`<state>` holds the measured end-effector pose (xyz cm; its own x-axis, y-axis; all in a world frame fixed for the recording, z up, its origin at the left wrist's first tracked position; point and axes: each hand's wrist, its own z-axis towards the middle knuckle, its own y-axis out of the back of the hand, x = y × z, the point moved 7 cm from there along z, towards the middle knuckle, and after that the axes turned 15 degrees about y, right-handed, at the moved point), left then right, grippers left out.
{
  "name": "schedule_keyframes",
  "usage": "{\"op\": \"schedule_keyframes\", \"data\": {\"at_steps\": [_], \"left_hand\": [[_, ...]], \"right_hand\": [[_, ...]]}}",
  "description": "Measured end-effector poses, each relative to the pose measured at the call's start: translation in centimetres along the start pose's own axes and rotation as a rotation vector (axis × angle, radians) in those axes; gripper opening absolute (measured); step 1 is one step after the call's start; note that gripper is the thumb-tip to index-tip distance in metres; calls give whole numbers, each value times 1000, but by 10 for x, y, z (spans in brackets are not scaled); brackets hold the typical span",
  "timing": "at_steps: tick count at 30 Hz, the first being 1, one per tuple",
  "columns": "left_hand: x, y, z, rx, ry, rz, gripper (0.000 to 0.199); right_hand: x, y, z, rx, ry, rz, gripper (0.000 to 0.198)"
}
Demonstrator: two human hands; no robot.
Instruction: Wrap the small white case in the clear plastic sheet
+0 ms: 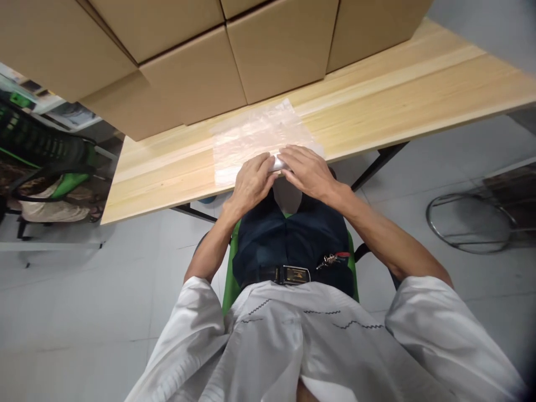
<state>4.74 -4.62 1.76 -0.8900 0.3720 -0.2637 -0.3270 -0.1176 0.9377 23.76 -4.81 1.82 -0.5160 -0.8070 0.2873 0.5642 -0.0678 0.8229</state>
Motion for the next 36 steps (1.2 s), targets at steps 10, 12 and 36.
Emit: {"op": "schedule_keyframes", "data": {"at_steps": [10,12,36], "left_hand": [[12,-10,7,-42,56,-22,61],[13,-8,9,-47,62,-18,63],[34,21,51,3,220,-32,79]], "right_hand": [[-12,-4,1,-12,-28,72,62],[-14,-4,2,-15,-23,73,60],[-67,37,65,211,-77,172,51]]}}
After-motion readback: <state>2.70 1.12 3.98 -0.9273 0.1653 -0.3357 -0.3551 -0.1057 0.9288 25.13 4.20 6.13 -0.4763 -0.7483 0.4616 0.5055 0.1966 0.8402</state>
